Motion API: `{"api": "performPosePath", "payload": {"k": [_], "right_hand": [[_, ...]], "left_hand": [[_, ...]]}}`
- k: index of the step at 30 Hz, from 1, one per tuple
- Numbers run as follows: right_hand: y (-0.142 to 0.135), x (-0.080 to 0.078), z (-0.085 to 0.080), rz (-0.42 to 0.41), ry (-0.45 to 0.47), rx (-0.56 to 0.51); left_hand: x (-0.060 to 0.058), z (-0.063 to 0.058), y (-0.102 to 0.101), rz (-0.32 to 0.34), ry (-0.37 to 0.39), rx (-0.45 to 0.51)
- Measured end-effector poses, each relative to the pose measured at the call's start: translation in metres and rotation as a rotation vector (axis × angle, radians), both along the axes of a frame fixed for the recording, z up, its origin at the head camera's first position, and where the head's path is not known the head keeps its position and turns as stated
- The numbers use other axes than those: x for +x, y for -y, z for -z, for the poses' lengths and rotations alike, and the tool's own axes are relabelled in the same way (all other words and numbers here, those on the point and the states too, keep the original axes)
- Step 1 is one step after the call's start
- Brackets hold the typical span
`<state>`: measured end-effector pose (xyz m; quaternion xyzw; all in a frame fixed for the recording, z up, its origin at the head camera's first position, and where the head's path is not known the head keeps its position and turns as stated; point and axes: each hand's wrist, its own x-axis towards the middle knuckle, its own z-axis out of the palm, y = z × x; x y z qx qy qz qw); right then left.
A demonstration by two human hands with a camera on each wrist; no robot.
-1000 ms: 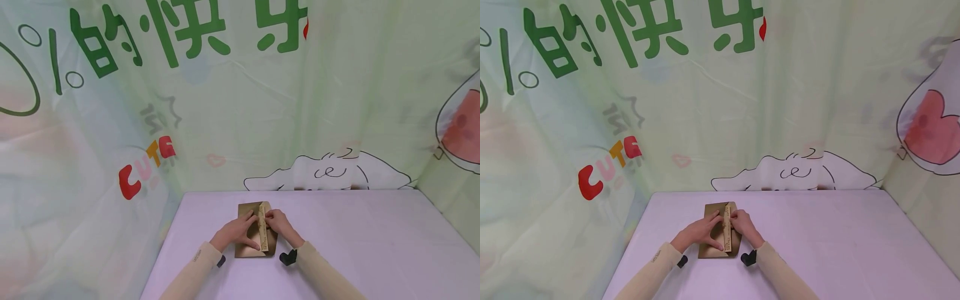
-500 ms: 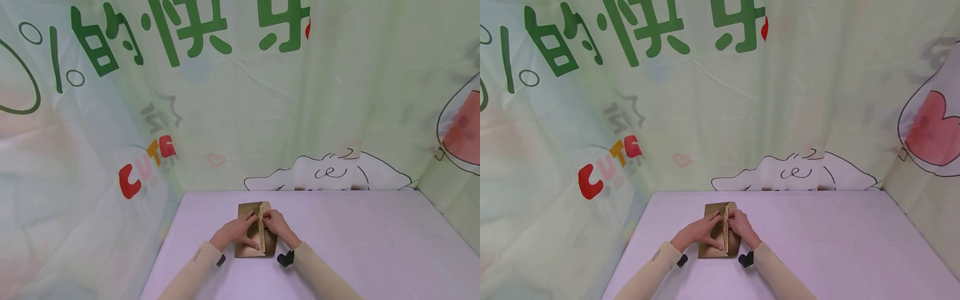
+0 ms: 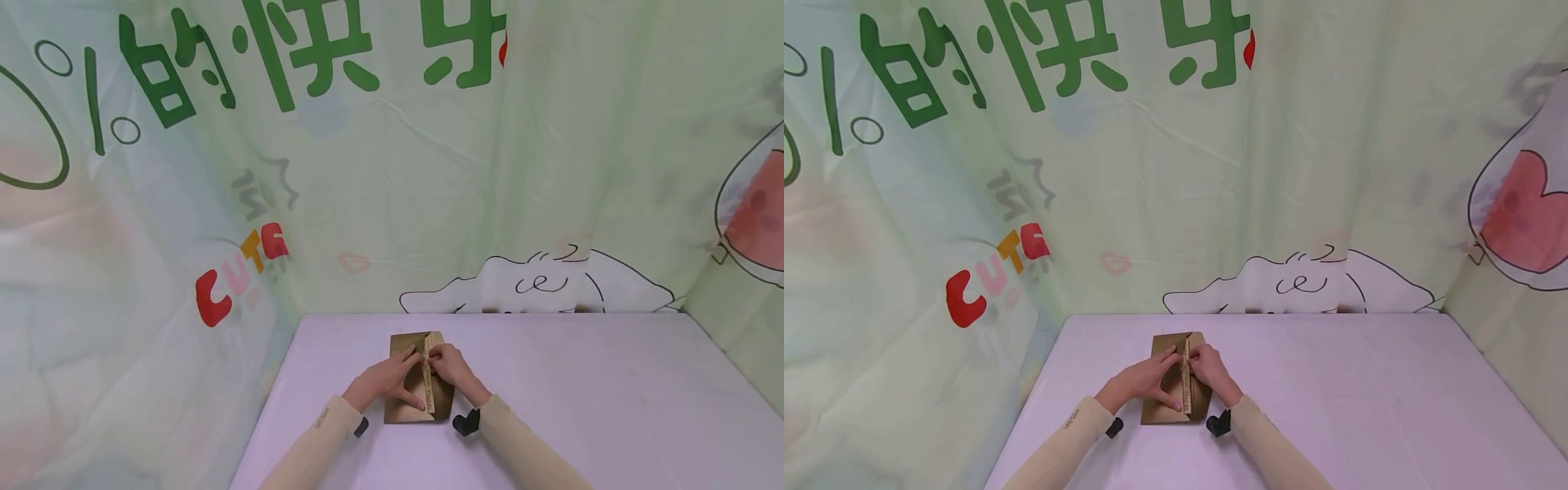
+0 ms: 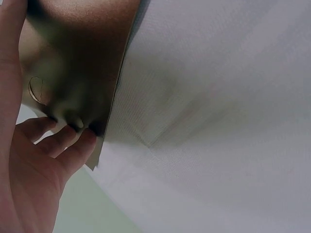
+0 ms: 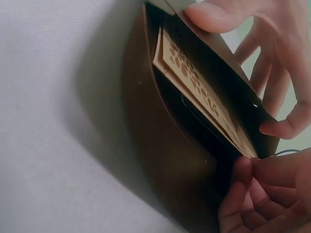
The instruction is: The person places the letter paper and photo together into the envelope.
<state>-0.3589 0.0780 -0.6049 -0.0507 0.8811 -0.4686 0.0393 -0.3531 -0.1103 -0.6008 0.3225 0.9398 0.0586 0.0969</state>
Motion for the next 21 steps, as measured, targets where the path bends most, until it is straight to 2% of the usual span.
{"api": "performPosePath", "payload": {"k": [14,21], "right_hand": [[-0.004,-0.002,0.002,0.005,-0.024,0.014],[-0.018,0.006,0.003,0.002,0.052,-0.058]], "left_hand": [[-0.001,0.0,-0.002,0.01,-0.027,-0.026],[0.004,-0.002,-0.002,0.009,-0.055,-0.075]]}}
